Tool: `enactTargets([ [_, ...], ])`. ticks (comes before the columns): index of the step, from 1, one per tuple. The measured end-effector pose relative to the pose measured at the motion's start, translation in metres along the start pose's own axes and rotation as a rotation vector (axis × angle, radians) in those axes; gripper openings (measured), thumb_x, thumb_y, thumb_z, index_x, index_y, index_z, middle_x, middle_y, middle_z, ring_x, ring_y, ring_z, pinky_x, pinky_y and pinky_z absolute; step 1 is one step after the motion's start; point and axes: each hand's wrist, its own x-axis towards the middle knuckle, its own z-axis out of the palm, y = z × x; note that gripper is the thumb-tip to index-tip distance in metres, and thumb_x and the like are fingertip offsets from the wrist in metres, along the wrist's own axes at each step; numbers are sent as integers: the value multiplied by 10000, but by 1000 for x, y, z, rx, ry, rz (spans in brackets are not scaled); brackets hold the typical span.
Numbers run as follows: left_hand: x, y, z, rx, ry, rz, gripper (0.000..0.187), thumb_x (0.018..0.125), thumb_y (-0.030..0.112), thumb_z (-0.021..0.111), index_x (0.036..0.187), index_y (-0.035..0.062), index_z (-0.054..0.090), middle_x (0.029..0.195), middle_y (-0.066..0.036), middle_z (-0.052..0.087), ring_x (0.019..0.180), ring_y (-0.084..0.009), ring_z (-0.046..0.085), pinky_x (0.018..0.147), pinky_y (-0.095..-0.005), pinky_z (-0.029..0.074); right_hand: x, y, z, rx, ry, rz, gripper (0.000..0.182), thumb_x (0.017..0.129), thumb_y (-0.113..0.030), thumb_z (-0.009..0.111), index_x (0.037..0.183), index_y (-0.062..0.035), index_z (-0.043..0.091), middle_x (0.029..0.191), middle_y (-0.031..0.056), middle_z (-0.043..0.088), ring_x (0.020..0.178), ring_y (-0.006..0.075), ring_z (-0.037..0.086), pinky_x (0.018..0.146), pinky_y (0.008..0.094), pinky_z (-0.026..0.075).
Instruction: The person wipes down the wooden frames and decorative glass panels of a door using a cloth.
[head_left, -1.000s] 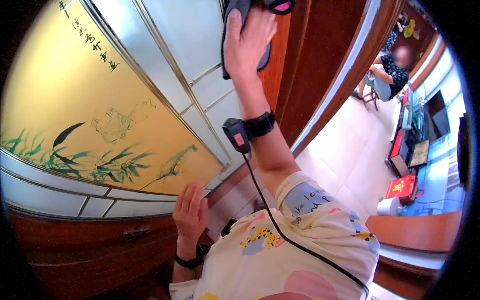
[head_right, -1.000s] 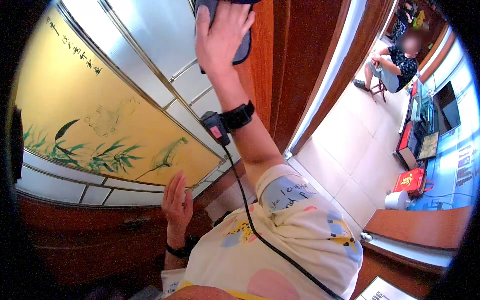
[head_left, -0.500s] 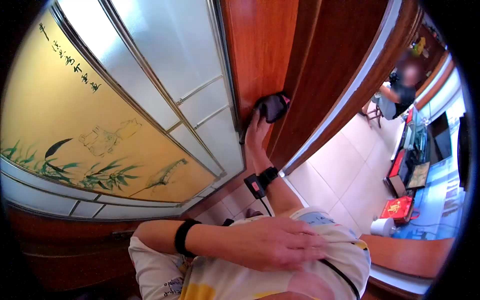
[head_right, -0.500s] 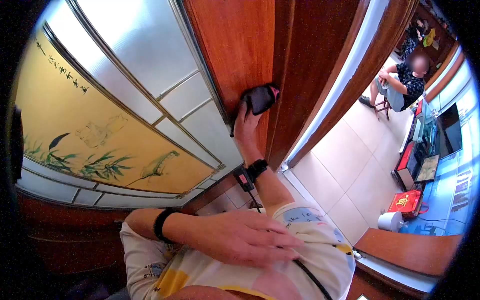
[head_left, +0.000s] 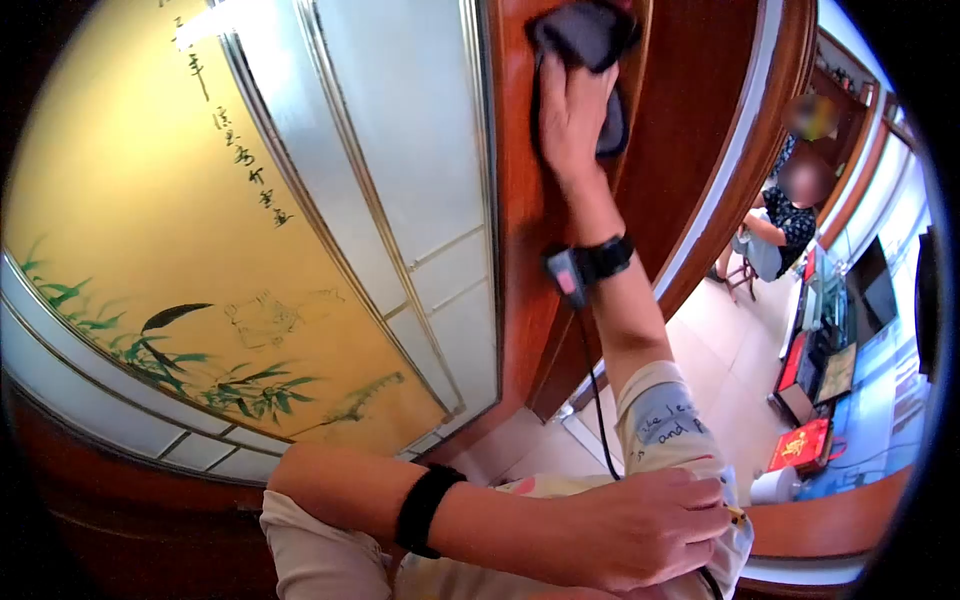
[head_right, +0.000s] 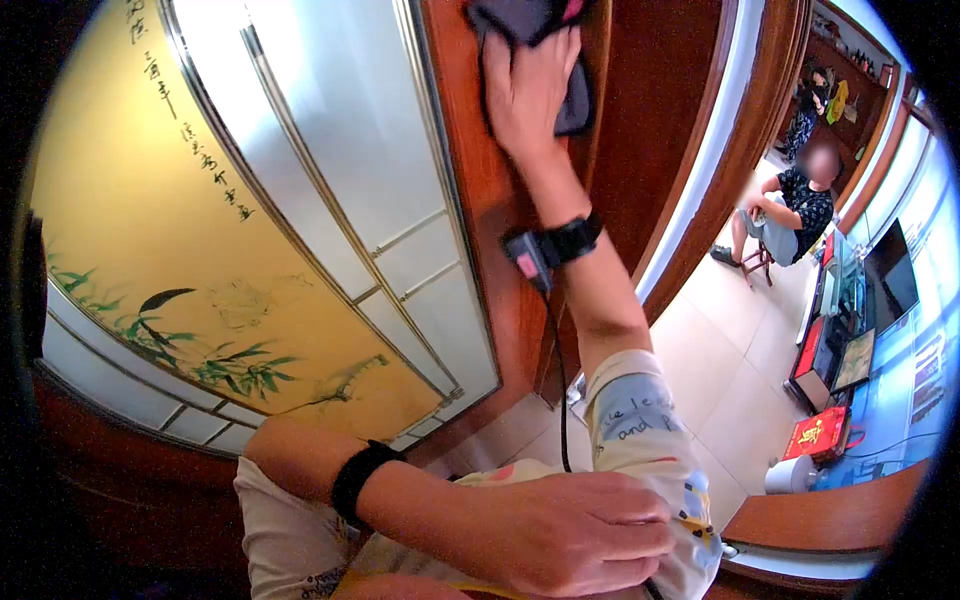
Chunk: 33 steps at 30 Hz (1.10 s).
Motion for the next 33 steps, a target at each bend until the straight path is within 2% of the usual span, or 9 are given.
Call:
enactTargets([
  [4,21,19,-39,-87,-486,-207,236,912,78,548,1132,17,610,1248,-163,555,1143,-345,523,924,-421,449,9,0,7,-14,37,-1,285,945,-220,478,1139,-25,552,1172,206,511,1123,409,419,1040,477,244],
  [6,13,11,-14,37,-5,-14,158,769,110,623,887,10,650,942,-61,532,923,-189,483,761,-295,432,-10,-14,3,43,55,99,264,924,-204,498,1107,-27,569,1166,224,517,1138,435,408,1068,519,207],
  [9,25,-3,4,165,7,-45,71,749,92,630,766,26,650,899,-46,523,899,-176,466,736,-287,430,-77,-28,-4,30,-32,380,293,922,-184,502,1154,-13,555,1248,247,477,1244,457,327,1085,499,203],
  [16,-5,-65,46,287,-538,-203,116,657,182,677,670,67,669,915,-80,590,909,-252,538,685,-350,501,-164,-72,-1,105,58,491,404,934,-179,491,1274,34,446,1346,223,391,1227,372,382,1068,420,243],
  [18,-11,-61,25,-89,-499,-354,136,700,198,656,708,67,689,988,-100,611,958,-268,555,749,-368,501,-124,-61,-3,59,-79,446,384,943,-206,479,1248,27,470,1323,229,411,1214,380,386,1062,431,245],
  [22,-48,-19,-39,42,216,-20,251,778,101,671,1026,64,659,1168,-120,579,1158,-292,506,927,-416,450,43,-47,22,55,-56,122,362,963,-293,440,1197,-31,527,1232,179,496,1174,382,402,1032,453,251],
  [24,-56,5,-64,24,246,-80,358,778,35,677,1129,64,612,1241,-129,548,1183,-306,499,950,-413,439,89,-34,32,11,29,-114,367,969,-298,476,1170,5,523,1203,173,501,1090,319,464,988,381,319],
  [27,-88,25,-100,120,361,-158,351,782,25,671,1128,60,619,1261,-133,542,1149,-307,526,938,-391,451,174,-53,29,188,-104,91,410,972,-257,415,1315,-36,449,1365,204,420,1280,365,358,1067,448,235],
  [33,-181,74,-124,498,500,-421,288,765,-23,645,1044,43,652,1166,-118,611,1046,-286,592,889,-355,470,120,-40,22,-4,-127,230,451,982,-380,375,1278,-55,471,1285,193,447,1221,378,369,1058,449,226],
])
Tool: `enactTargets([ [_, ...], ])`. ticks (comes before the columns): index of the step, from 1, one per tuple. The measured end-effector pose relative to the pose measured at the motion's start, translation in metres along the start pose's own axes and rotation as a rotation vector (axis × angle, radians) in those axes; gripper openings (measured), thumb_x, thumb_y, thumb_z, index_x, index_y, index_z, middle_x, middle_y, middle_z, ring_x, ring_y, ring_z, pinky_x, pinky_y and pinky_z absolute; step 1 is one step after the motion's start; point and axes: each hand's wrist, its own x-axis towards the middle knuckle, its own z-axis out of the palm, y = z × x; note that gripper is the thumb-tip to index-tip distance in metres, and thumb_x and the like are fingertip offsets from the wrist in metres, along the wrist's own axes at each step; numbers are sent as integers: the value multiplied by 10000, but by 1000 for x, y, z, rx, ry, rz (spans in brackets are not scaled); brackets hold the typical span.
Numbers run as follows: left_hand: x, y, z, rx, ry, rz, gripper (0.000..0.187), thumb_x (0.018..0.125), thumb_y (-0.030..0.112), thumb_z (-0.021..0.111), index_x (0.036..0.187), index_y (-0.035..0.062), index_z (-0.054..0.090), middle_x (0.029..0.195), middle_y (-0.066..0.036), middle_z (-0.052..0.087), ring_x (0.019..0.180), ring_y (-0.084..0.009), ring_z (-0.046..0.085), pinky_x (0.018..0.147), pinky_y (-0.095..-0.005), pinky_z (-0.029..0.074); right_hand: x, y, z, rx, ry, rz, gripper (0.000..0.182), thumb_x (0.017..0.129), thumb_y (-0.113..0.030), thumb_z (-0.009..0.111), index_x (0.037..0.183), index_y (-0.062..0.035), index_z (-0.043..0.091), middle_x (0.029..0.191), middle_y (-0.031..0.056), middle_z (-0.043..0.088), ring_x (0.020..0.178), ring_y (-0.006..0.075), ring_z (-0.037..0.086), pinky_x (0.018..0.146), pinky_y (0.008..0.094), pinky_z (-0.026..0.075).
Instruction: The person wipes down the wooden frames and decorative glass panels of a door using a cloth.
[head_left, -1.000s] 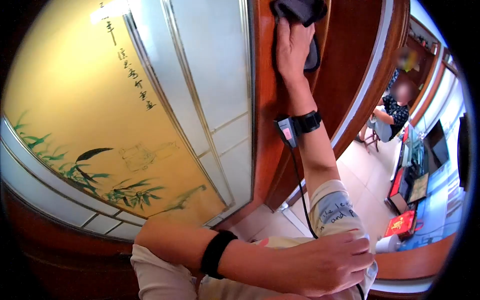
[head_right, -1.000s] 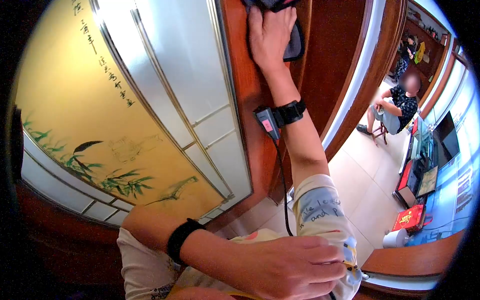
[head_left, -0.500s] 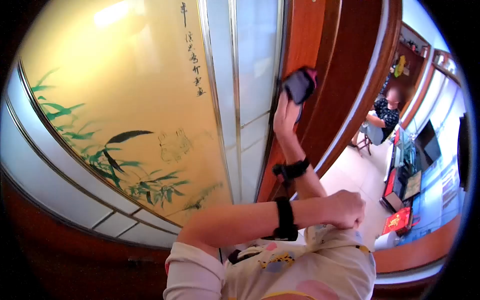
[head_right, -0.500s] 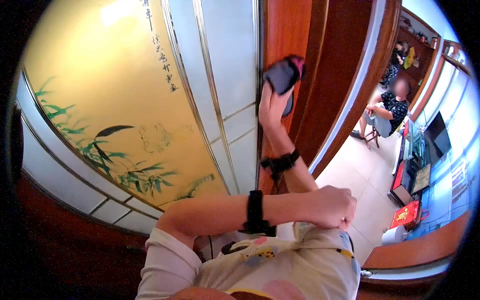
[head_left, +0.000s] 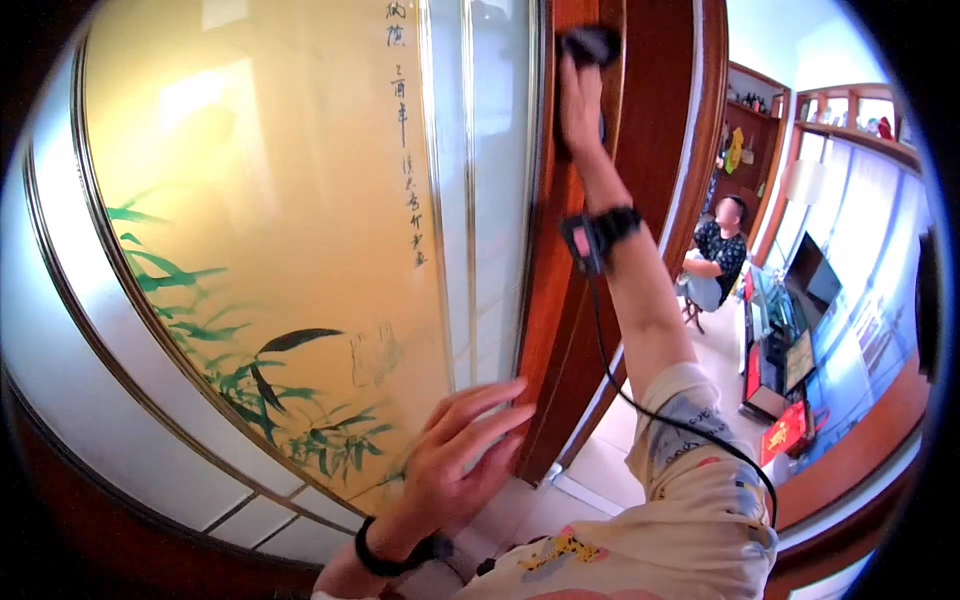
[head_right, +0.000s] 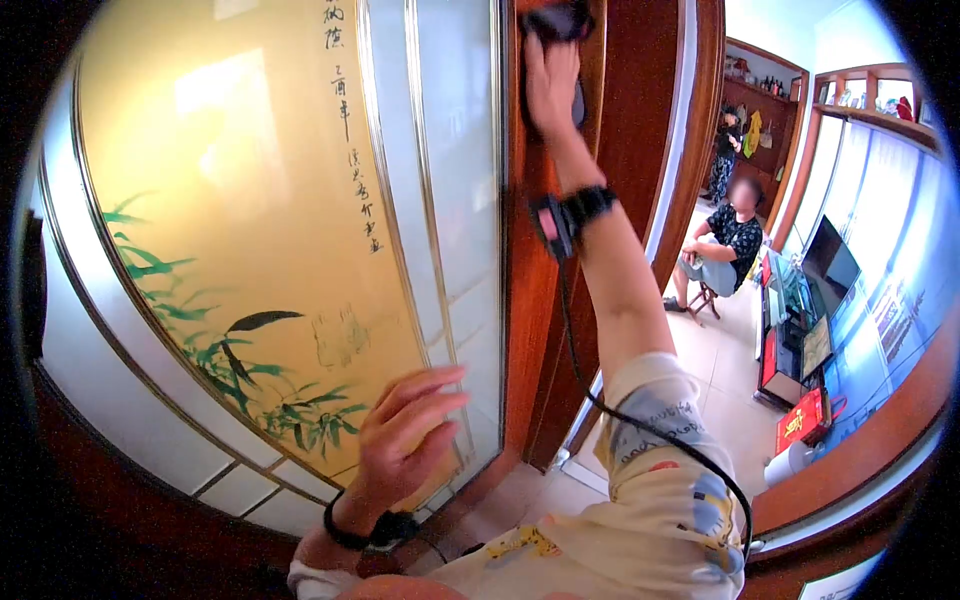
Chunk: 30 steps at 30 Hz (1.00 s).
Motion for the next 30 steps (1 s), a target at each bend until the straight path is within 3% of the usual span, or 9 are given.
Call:
enactTargets([
  [5,-64,-9,-13,153,103,-248,255,766,-36,625,1009,35,659,1061,-124,655,983,-279,622,855,-363,485,-97,32,3,76,54,-36,359,963,-224,456,1253,-13,476,1330,213,411,1229,407,350,1088,460,192],
  [9,-115,-7,-15,197,95,-448,191,858,58,604,1040,22,648,1105,-127,641,1030,-272,597,855,-375,482,-75,21,6,-2,113,-265,307,954,-200,460,1200,-24,510,1267,203,456,1198,394,376,1073,460,208],
  [11,-118,0,-6,288,128,-786,191,888,74,587,1063,14,635,1108,-133,636,1005,-246,601,853,-367,494,-17,16,5,-26,73,-359,275,957,-220,445,1157,-55,539,1169,168,505,1113,363,427,1014,446,257],
  [15,-132,-5,18,323,303,-563,189,909,91,597,1075,14,645,1117,-141,641,1033,-269,598,888,-358,461,110,11,12,-222,128,-760,257,979,-251,426,1133,-78,539,1172,151,523,1066,341,468,900,456,345],
  [16,-137,-4,18,323,303,-562,189,909,91,597,1075,14,645,1117,-141,641,1033,-269,598,888,-358,461,104,-2,13,-106,145,-581,397,979,-252,398,1313,-45,451,1351,183,443,1250,345,395,1046,433,263],
  [19,-154,-7,25,367,333,-561,240,934,127,567,1147,29,613,1175,-126,616,1042,-269,594,874,-355,467,164,-13,20,-92,209,-602,373,977,-247,398,1266,-32,491,1287,204,484,1228,369,411,1016,432,304],
  [24,-174,-8,29,285,247,-959,335,973,201,504,1279,68,524,1277,-108,548,1087,-236,560,870,-332,458,250,-17,24,-36,236,-598,369,974,-284,379,1262,-89,500,1288,210,482,1196,383,432,988,426,355],
  [25,-174,-8,30,284,247,-959,335,973,201,504,1279,68,524,1277,-108,548,1087,-236,560,870,-332,458,259,-20,16,-226,192,-727,398,971,-301,383,1280,-74,491,1308,206,472,1231,366,412,1006,411,342],
  [30,-187,-16,37,295,215,-892,335,976,218,502,1274,69,533,1269,-106,553,1113,-225,545,874,-336,461,254,-7,2,60,92,-487,421,984,-302,377,1307,-50,476,1347,184,453,1280,328,384,1045,366,301],
])
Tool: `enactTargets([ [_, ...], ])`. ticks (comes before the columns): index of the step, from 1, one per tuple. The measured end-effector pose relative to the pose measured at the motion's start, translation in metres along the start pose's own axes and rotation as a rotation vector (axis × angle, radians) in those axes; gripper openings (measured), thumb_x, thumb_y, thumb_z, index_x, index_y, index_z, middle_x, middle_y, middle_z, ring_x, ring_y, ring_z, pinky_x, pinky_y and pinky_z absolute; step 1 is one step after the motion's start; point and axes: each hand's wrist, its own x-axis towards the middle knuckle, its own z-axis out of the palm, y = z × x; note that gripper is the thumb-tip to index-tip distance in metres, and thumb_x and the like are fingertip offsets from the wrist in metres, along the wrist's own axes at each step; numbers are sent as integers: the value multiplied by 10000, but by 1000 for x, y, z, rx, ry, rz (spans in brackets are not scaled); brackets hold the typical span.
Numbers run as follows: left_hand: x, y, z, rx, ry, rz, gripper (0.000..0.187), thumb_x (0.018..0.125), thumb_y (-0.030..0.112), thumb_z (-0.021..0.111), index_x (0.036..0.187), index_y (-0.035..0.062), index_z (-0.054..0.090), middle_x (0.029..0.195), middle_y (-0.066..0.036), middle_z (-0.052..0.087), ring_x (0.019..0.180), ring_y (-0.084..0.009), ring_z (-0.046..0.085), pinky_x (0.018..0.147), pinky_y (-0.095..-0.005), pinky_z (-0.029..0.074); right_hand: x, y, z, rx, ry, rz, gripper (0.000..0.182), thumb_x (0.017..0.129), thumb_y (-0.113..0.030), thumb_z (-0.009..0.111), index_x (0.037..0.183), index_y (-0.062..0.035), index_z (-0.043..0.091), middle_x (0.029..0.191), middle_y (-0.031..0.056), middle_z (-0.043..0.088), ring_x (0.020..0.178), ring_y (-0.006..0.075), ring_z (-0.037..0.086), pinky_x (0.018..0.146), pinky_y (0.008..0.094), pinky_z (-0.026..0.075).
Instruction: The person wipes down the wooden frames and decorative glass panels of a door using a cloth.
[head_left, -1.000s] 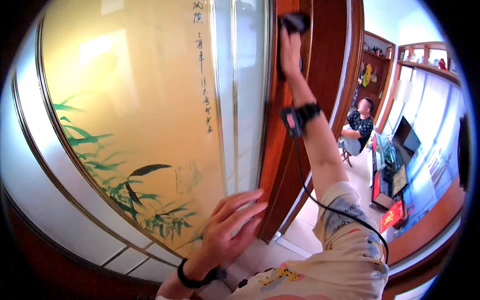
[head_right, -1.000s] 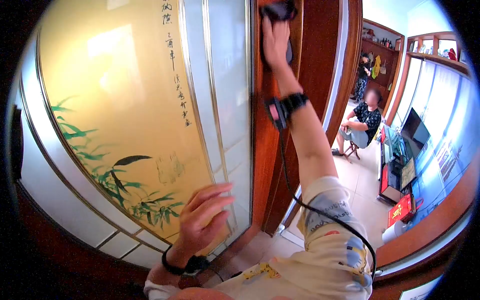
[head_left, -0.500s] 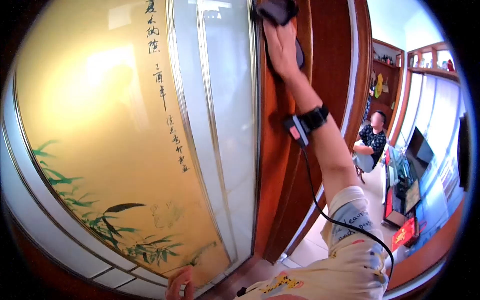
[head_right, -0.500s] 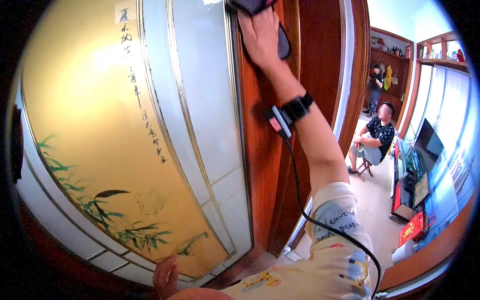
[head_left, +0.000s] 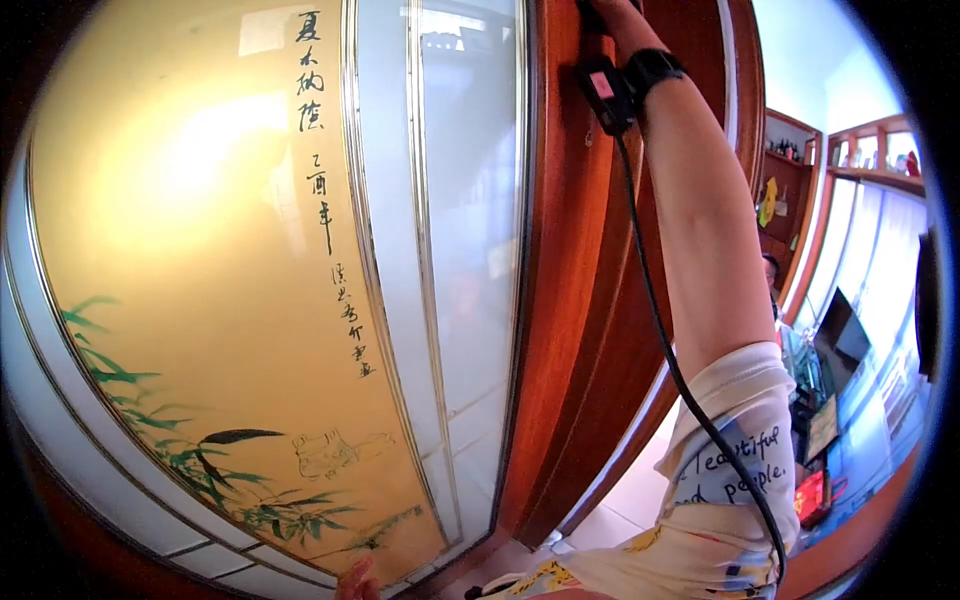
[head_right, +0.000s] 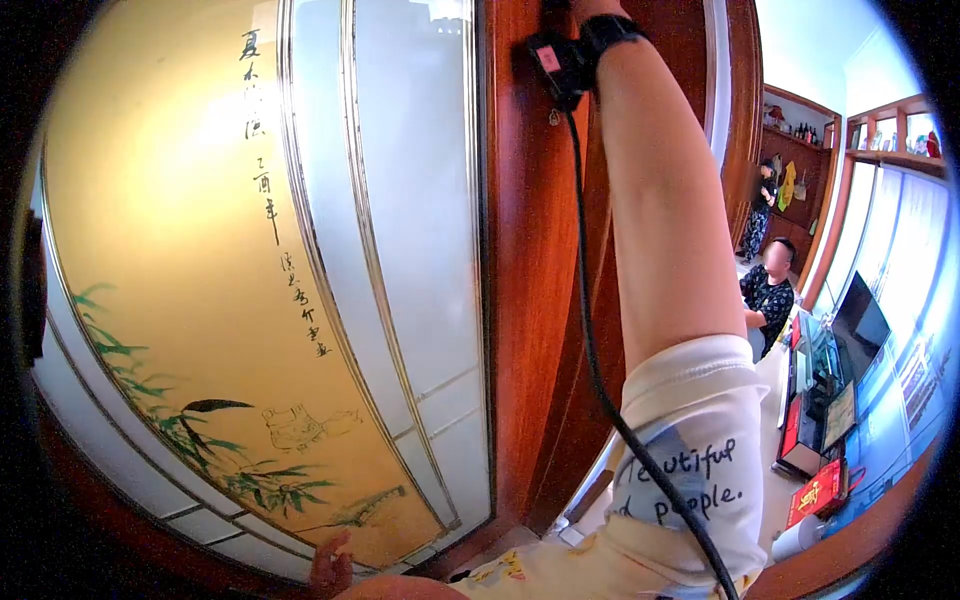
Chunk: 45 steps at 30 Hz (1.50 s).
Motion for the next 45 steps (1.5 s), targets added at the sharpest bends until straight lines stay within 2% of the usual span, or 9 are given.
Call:
enactTargets([
  [12,-8,-16,3,-317,-22,-49,284,955,115,526,1215,9,570,1223,-122,589,1109,-232,555,911,-338,459,-242,-41,-33,-85,-41,-75,352,970,-271,435,1226,-39,503,1230,201,472,1143,399,419,1007,442,297],
  [16,-7,-28,-6,-31,-123,-55,263,940,101,545,1177,1,595,1204,-115,598,1092,-223,562,901,-329,465,-324,-86,-44,47,-80,472,417,960,-308,448,1243,-4,485,1294,228,434,1206,417,386,1044,428,275],
  [18,-3,-20,-11,-449,-123,-185,226,922,109,562,1116,2,604,1121,-141,622,981,-220,603,839,-354,508,-373,-97,-47,28,-75,487,447,954,-325,457,1255,5,471,1293,229,427,1212,418,377,1049,419,273],
  [24,-4,-4,-1,-364,-79,-115,276,944,171,546,1149,-12,573,1127,-135,606,970,-212,607,809,-342,523,-539,-154,-54,101,44,890,592,913,-324,550,1345,31,358,1300,187,467,1204,333,442,1024,380,328],
  [26,-3,-14,5,-593,-71,-69,275,941,176,548,1137,-14,582,1100,-134,615,966,-214,610,802,-339,524,-580,-189,-52,-34,150,864,544,943,-301,505,1362,19,367,1352,169,442,1246,301,409,1065,353,280],
  [27,-5,-18,10,-815,-49,-23,274,938,180,550,1124,-16,591,1072,-133,624,962,-215,613,795,-336,526,-699,-148,-14,542,635,1204,508,965,-265,475,1371,17,360,1386,155,418,1274,281,387,1079,349,259],
  [28,-5,-6,13,-828,-55,-28,274,938,180,550,1124,-16,591,1072,-133,624,962,-215,613,795,-336,526,-633,-210,-48,-171,79,1234,475,983,-233,443,1372,24,356,1394,153,411,1279,286,386,1073,351,270],
  [30,0,25,8,-188,-52,-87,261,934,177,549,1108,-9,606,1044,-123,636,943,-206,616,782,-327,522,-639,-227,-50,-158,15,1189,442,991,-208,417,1356,36,365,1390,184,403,1280,319,372,1072,366,261],
  [45,31,41,10,-337,-114,101,191,919,106,543,1044,-3,638,1012,-104,672,886,-169,630,728,-280,503,-337,-141,-29,-41,-67,416,403,961,-214,430,1293,15,427,1339,244,386,1247,418,330,1094,452,196],
])
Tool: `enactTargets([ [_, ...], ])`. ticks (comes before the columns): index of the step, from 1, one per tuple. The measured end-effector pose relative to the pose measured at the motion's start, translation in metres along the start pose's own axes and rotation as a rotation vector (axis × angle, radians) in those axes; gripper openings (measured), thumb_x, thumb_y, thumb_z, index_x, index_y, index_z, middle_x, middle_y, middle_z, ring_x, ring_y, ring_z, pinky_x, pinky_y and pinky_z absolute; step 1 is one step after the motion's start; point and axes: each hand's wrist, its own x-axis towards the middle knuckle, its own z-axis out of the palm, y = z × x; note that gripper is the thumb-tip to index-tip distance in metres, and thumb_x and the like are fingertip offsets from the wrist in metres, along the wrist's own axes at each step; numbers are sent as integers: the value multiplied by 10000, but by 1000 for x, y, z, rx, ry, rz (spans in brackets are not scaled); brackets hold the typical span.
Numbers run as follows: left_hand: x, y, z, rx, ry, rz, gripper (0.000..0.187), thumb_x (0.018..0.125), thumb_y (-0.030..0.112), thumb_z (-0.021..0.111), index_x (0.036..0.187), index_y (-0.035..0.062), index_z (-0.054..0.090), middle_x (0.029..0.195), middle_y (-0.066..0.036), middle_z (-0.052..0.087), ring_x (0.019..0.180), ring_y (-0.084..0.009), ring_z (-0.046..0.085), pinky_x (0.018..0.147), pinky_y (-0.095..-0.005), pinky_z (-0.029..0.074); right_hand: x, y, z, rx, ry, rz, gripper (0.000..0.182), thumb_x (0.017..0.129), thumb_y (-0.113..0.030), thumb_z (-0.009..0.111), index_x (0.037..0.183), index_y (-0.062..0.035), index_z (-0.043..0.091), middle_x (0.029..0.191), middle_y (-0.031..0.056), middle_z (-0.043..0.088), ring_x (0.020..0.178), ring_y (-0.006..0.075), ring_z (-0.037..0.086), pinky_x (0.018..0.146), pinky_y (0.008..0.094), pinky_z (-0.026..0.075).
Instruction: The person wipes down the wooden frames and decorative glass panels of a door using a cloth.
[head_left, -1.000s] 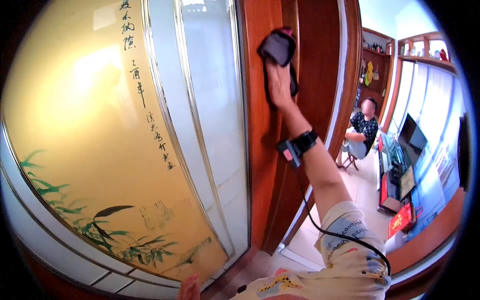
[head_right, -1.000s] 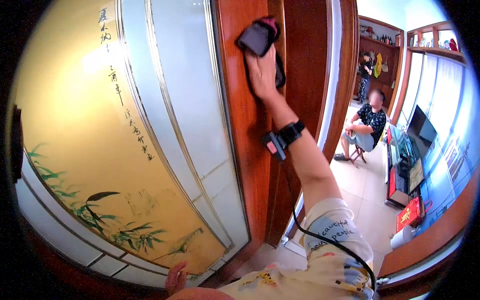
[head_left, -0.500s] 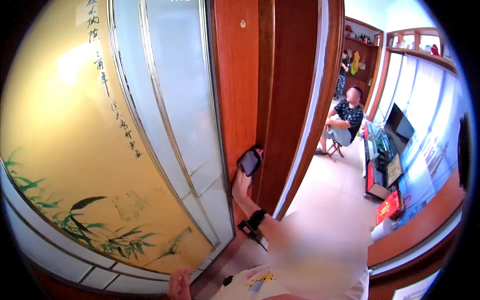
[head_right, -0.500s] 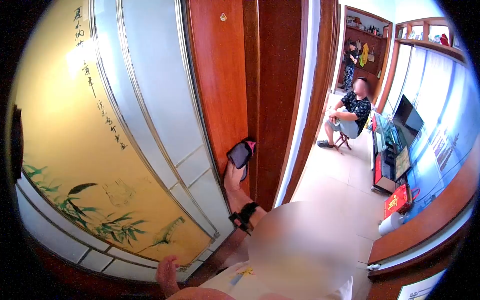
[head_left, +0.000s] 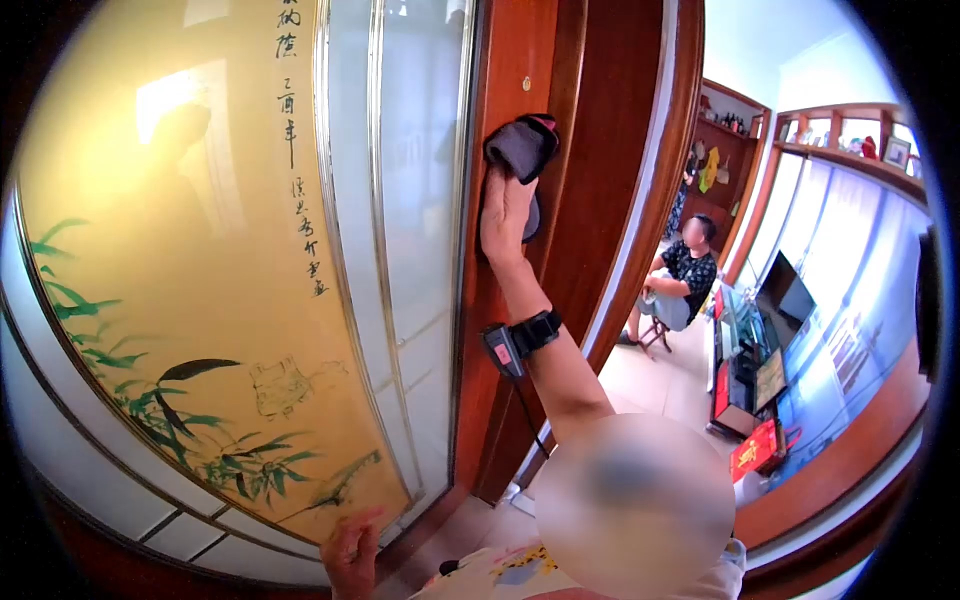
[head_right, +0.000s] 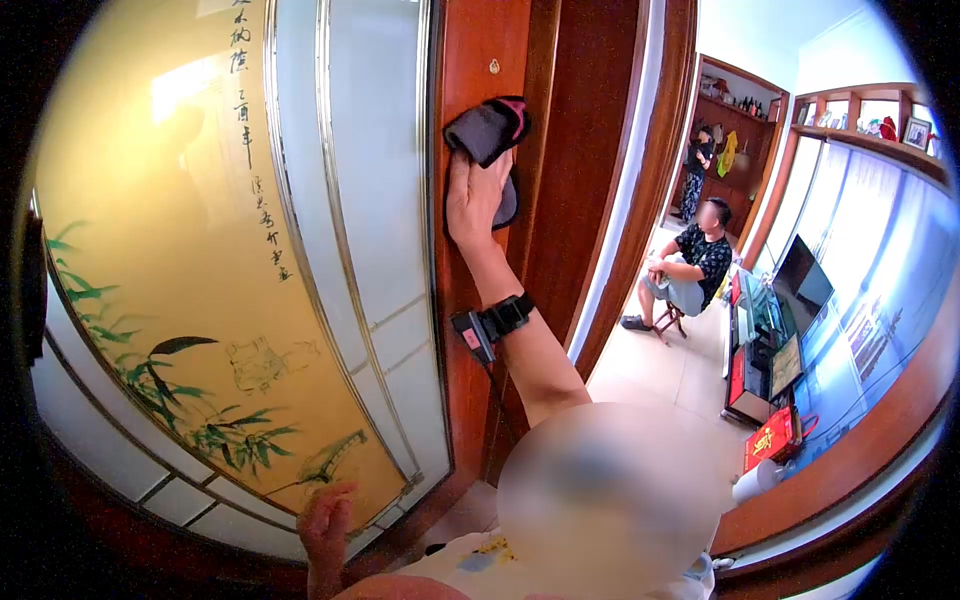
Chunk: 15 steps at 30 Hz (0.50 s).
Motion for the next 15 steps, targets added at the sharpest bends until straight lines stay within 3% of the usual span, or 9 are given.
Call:
enactTargets([
  [3,1,8,0,72,48,57,189,919,115,552,1046,6,641,1016,-107,669,879,-176,632,737,-295,513,-45,-2,6,279,9,98,418,935,-190,483,1290,20,418,1305,229,401,1217,408,351,1078,436,229],
  [8,-13,5,-8,-31,144,-21,192,926,130,559,1051,7,638,1026,-119,660,899,-187,627,750,-319,523,-219,38,16,490,71,505,498,899,-111,544,1340,31,359,1373,160,370,1232,323,379,1073,387,255],
  [10,-16,5,-11,-8,137,-34,196,928,133,560,1058,6,634,1032,-125,657,905,-192,626,748,-325,525,-259,13,9,519,67,580,510,903,-103,542,1356,27,346,1400,137,352,1243,299,379,1072,373,261],
  [12,-16,5,-10,-82,127,-5,168,837,-43,570,979,3,647,982,-114,669,887,-221,631,802,-328,502,-293,-17,-4,503,103,706,465,928,-151,529,1347,3,396,1380,102,389,1241,258,388,1052,334,291],
  [13,-16,5,-9,-75,118,-40,168,837,-43,570,979,3,647,982,-114,669,887,-221,631,802,-328,502,-304,-23,-12,490,93,740,465,928,-151,529,1347,3,396,1380,102,389,1241,258,388,1052,334,291],
  [15,-18,1,-8,-130,159,-7,160,866,-51,535,973,-12,647,977,-107,666,877,-193,621,778,-294,499,-315,-22,-28,701,295,1105,415,952,-229,512,1301,-9,467,1280,88,491,1151,235,470,1000,317,357],
])
